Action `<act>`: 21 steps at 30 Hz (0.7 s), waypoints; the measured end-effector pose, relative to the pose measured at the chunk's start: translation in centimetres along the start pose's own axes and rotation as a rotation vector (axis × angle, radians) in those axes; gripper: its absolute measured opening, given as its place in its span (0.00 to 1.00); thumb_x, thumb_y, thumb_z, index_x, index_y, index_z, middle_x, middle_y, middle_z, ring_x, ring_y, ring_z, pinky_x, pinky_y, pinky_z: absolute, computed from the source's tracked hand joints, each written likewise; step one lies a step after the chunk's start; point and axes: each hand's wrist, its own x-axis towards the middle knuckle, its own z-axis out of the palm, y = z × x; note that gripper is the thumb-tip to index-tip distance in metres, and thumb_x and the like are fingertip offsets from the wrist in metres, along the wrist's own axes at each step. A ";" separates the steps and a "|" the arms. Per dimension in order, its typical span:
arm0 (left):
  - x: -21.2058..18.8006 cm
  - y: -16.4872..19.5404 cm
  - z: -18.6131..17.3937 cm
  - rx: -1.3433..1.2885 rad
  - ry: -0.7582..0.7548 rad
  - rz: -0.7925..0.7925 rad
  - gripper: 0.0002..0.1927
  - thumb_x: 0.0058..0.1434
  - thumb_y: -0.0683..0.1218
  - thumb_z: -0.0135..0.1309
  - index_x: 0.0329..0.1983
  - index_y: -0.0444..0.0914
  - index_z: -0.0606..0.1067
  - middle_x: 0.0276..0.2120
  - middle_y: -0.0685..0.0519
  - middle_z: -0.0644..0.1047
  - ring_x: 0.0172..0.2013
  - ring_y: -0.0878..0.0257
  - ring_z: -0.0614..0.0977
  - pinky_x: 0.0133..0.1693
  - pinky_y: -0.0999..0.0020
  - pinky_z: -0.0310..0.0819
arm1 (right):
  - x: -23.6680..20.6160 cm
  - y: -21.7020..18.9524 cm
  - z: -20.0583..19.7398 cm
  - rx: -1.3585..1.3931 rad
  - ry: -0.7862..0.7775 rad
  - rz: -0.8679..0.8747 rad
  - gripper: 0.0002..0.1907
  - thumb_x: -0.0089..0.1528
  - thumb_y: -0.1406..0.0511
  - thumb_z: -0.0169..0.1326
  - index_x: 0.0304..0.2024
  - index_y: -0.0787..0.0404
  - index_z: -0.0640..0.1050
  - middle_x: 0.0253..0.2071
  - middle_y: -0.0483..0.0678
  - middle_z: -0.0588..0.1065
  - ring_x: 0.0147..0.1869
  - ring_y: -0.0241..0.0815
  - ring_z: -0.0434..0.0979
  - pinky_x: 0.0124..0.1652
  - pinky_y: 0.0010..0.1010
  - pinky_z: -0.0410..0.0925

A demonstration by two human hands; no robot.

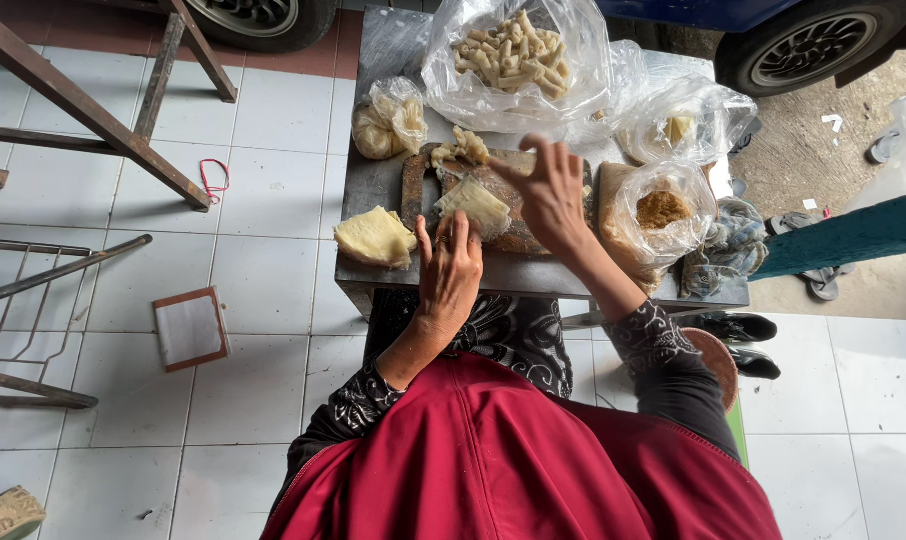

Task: The person sits at a small table and assembles filled pastry snacks. They take thin dough wrappers, place brown filling from a plastic bag onto a wrapper, fold the wrapper over the filling, and set the folded piece on a growing pile of finished pieces.

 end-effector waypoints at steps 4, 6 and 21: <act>-0.3 0.0 0.2 0.079 -0.031 0.041 0.19 0.64 0.41 0.52 0.56 0.27 0.75 0.57 0.45 0.70 0.60 0.50 0.73 0.68 0.37 0.53 | -0.1 0.6 -0.1 0.324 -0.148 0.179 0.37 0.61 0.80 0.45 0.64 0.37 0.77 0.56 0.53 0.64 0.57 0.48 0.61 0.48 0.32 0.61; -0.4 -0.1 0.2 0.030 -0.034 0.020 0.19 0.63 0.40 0.52 0.57 0.29 0.75 0.56 0.46 0.70 0.61 0.51 0.72 0.68 0.35 0.52 | -0.2 0.3 0.1 0.258 -0.227 0.155 0.45 0.53 0.83 0.41 0.66 0.40 0.76 0.56 0.54 0.64 0.56 0.49 0.61 0.46 0.33 0.61; -0.1 -2.3 0.0 -0.179 0.016 0.073 0.05 0.63 0.37 0.54 0.41 0.35 0.75 0.53 0.46 0.73 0.57 0.55 0.76 0.67 0.31 0.49 | -8.9 9.1 -10.3 0.412 -0.089 0.683 0.10 0.66 0.70 0.57 0.48 0.62 0.70 0.43 0.56 0.82 0.43 0.46 0.85 0.38 0.36 0.76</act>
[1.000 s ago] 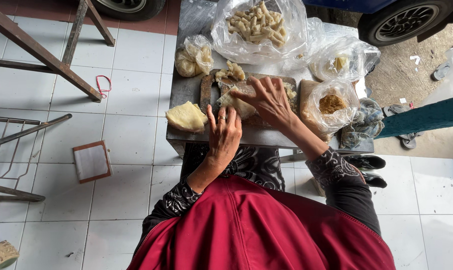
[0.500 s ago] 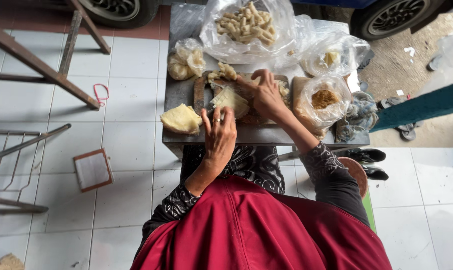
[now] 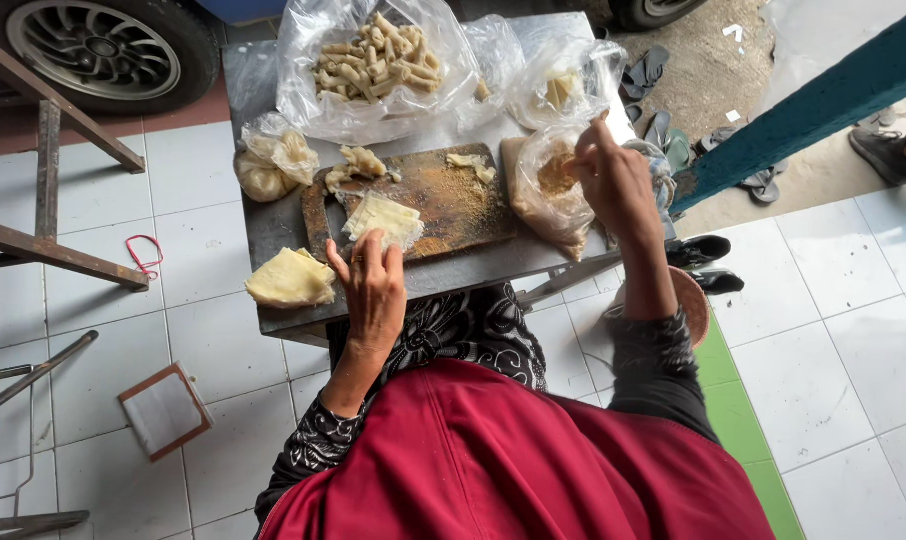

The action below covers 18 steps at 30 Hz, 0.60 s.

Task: The person sits at a small table and assembles filled pastry snacks. They take thin dough wrappers, place brown filling from a plastic bag onto a wrapper, fold the wrapper over the filling, and set the folded piece on a growing pile of finished pieces.

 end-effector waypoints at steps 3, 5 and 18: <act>-0.2 -0.1 -0.4 -0.090 0.025 -0.042 0.07 0.63 0.35 0.54 0.44 0.35 0.77 0.54 0.46 0.72 0.56 0.53 0.76 0.68 0.33 0.51 | 0.6 2.3 1.2 0.032 -0.185 -0.130 0.12 0.62 0.73 0.56 0.45 0.62 0.70 0.41 0.57 0.81 0.44 0.47 0.84 0.37 0.35 0.77; -0.2 -0.1 -1.0 -0.086 0.076 -0.105 0.09 0.65 0.35 0.55 0.48 0.34 0.78 0.55 0.46 0.72 0.57 0.52 0.75 0.68 0.35 0.52 | 1.3 2.8 2.5 -0.208 -0.249 -0.221 0.13 0.60 0.75 0.56 0.46 0.62 0.71 0.36 0.56 0.81 0.36 0.50 0.82 0.33 0.40 0.72; 0.9 -1.5 -1.8 0.118 0.050 -0.328 0.13 0.56 0.51 0.68 0.31 0.37 0.81 0.51 0.49 0.72 0.62 0.53 0.71 0.65 0.30 0.42 | 2.9 1.5 5.3 -0.490 -0.117 -0.306 0.04 0.70 0.71 0.44 0.46 0.67 0.69 0.20 0.54 0.72 0.21 0.48 0.72 0.24 0.41 0.64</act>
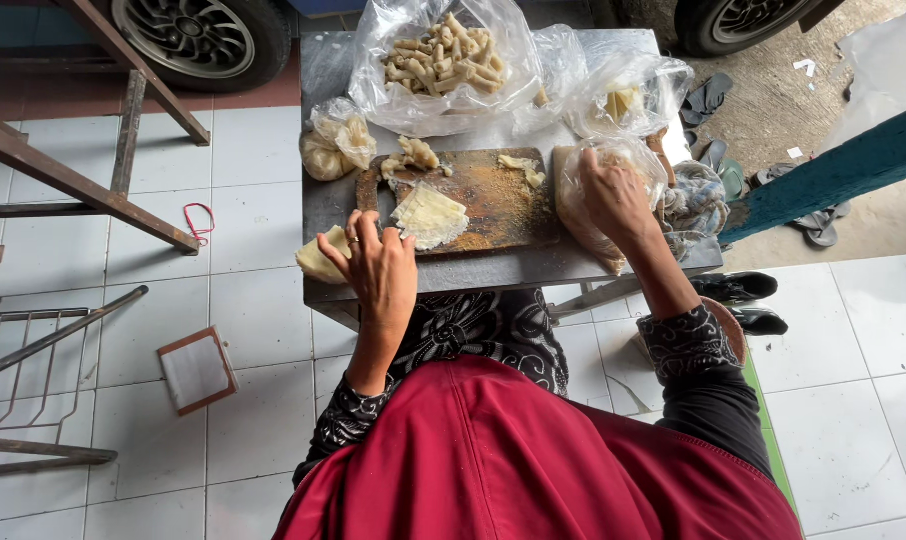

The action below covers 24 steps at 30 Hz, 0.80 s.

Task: The person sits at a small table and assembles filled pastry snacks. They take thin dough wrappers, place brown filling from a plastic bag onto a wrapper, fold the wrapper over the filling, and set the folded piece on a growing pile of finished pieces.

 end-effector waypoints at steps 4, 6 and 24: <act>-0.2 0.0 0.7 -0.054 0.025 -0.002 0.11 0.54 0.49 0.68 0.32 0.38 0.80 0.48 0.51 0.72 0.59 0.54 0.72 0.65 0.31 0.42 | -0.3 0.3 -0.6 0.247 -0.017 0.224 0.08 0.64 0.79 0.48 0.43 0.67 0.70 0.29 0.56 0.76 0.28 0.46 0.78 0.23 0.34 0.71; -0.3 0.1 1.0 -0.057 0.031 -0.001 0.09 0.55 0.47 0.67 0.31 0.38 0.80 0.48 0.52 0.72 0.57 0.55 0.73 0.65 0.32 0.42 | -0.8 0.9 -1.3 0.439 0.057 0.368 0.14 0.58 0.79 0.55 0.44 0.66 0.69 0.33 0.57 0.77 0.33 0.44 0.81 0.29 0.30 0.74; -0.1 1.0 0.3 -0.074 -0.010 -0.052 0.10 0.58 0.46 0.64 0.37 0.39 0.76 0.44 0.53 0.70 0.51 0.55 0.74 0.63 0.32 0.45 | 2.3 -16.3 3.3 0.870 0.050 -0.110 0.18 0.62 0.68 0.63 0.45 0.62 0.65 0.39 0.55 0.81 0.41 0.43 0.84 0.39 0.31 0.78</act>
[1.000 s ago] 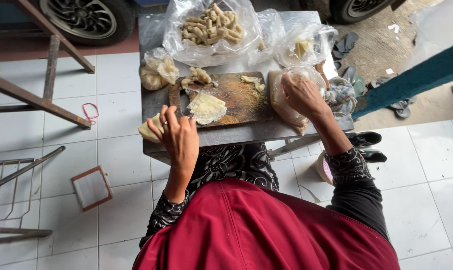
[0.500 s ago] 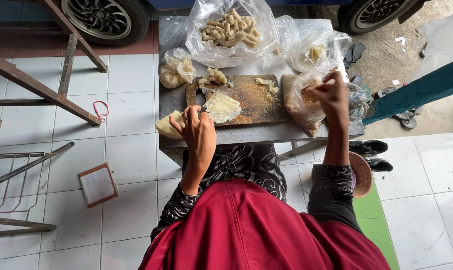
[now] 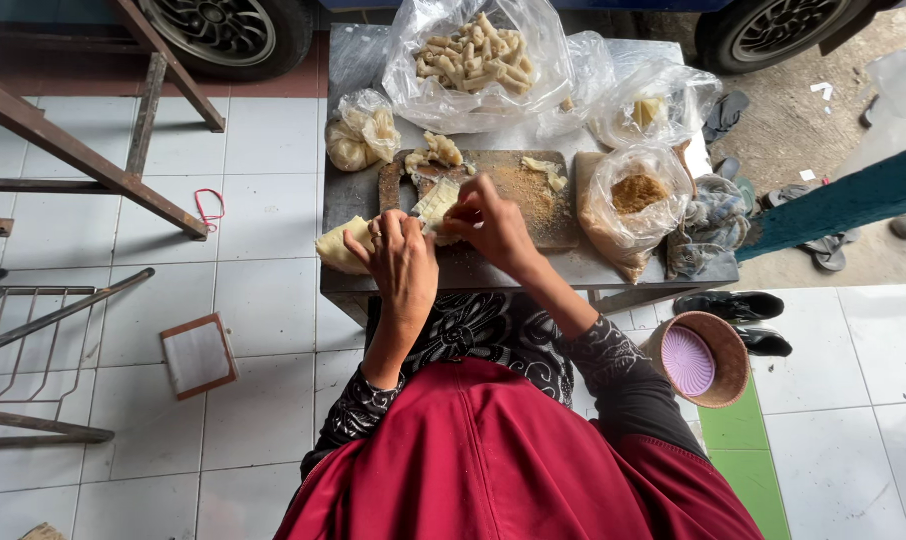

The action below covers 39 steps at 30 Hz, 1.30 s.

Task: The person sits at a small table and assembles filled pastry snacks. They take thin dough wrappers, place brown filling from a plastic bag onto a wrapper, fold the wrapper over the filling, and set the folded piece on a growing pile of finished pieces.

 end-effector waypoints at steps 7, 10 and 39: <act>0.1 0.2 0.3 -0.022 0.004 0.007 0.10 0.56 0.45 0.63 0.38 0.38 0.76 0.44 0.52 0.70 0.50 0.53 0.74 0.60 0.35 0.49 | -2.1 0.4 0.3 -0.492 0.173 -0.456 0.10 0.64 0.69 0.61 0.43 0.60 0.73 0.38 0.48 0.81 0.37 0.42 0.82 0.34 0.32 0.74; 0.1 0.5 0.7 -0.002 0.043 0.005 0.04 0.62 0.44 0.60 0.34 0.41 0.75 0.41 0.53 0.70 0.48 0.55 0.75 0.61 0.37 0.51 | -2.1 0.9 -0.3 -0.223 0.246 -0.198 0.10 0.65 0.67 0.60 0.45 0.61 0.72 0.43 0.47 0.82 0.39 0.38 0.84 0.33 0.30 0.75; 0.4 2.6 1.4 -0.305 0.128 0.049 0.07 0.64 0.39 0.59 0.44 0.38 0.76 0.37 0.53 0.80 0.41 0.55 0.80 0.57 0.55 0.63 | -3.7 0.0 0.7 0.411 0.337 0.223 0.23 0.62 0.76 0.60 0.56 0.62 0.66 0.45 0.55 0.83 0.48 0.38 0.85 0.47 0.28 0.79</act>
